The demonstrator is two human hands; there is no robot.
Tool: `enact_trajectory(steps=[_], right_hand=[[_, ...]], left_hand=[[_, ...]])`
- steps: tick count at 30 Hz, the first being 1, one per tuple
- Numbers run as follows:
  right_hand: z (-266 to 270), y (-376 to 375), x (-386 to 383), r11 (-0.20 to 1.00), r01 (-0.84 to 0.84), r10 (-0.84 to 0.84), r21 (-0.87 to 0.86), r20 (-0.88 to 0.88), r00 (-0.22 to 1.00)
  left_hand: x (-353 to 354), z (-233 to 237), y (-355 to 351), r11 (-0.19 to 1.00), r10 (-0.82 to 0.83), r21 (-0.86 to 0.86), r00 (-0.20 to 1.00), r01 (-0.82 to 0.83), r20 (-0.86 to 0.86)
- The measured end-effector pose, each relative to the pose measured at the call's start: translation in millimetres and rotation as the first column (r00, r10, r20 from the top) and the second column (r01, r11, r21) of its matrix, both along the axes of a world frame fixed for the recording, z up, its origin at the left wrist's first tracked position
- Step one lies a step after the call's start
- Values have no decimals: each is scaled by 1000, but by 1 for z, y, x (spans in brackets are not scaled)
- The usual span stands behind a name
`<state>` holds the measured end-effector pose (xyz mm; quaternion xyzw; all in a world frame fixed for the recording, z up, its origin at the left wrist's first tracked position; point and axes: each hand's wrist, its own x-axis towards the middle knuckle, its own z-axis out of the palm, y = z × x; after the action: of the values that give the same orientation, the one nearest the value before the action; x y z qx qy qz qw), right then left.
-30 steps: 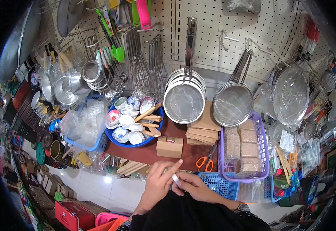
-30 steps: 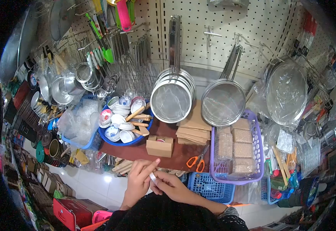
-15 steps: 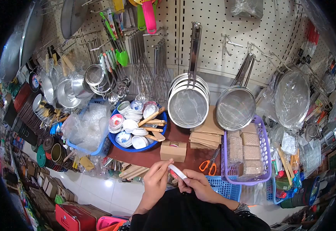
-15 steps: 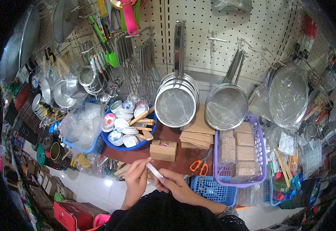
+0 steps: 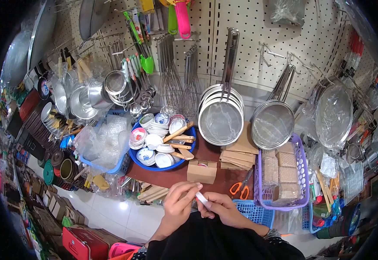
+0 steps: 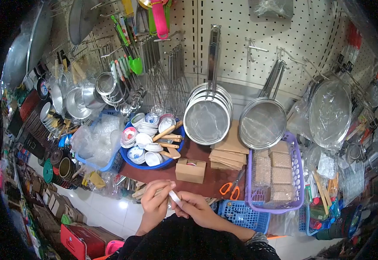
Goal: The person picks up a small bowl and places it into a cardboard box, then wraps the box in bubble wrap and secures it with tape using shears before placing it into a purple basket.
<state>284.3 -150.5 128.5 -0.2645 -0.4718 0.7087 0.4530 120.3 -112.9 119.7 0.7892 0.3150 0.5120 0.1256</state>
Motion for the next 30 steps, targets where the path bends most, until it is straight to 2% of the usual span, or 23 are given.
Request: enact_trajectory(steps=[7, 13, 19, 22, 28, 30], right_hand=[[-2, -1, -11, 1000, 12, -12, -16, -11, 1000], [-1, 0, -17, 1000, -9, 9, 1, 12, 1000], [0, -1, -24, 1000, -26, 26, -4, 40, 999], [-13, 0, -26, 993, -115, 117, 38, -58, 992], [-13, 0, -34, 989, -145, 145, -4, -51, 988], [-13, -2, -36, 991, -128, 129, 28, -23, 991]], left_hand=[[-8, 1, -3, 998, 11, 55, 1000, -10, -14], [-15, -4, -1, 999, 45, -10, 999, -45, 25], [-19, -8, -4, 991, 72, -122, 991, -57, 116], [-21, -12, -6, 980, 99, -187, 981, -67, 168], [-26, -18, -8, 967, 109, -250, 963, -46, 245], [-22, -19, -9, 908, 183, -418, 922, -26, 341]])
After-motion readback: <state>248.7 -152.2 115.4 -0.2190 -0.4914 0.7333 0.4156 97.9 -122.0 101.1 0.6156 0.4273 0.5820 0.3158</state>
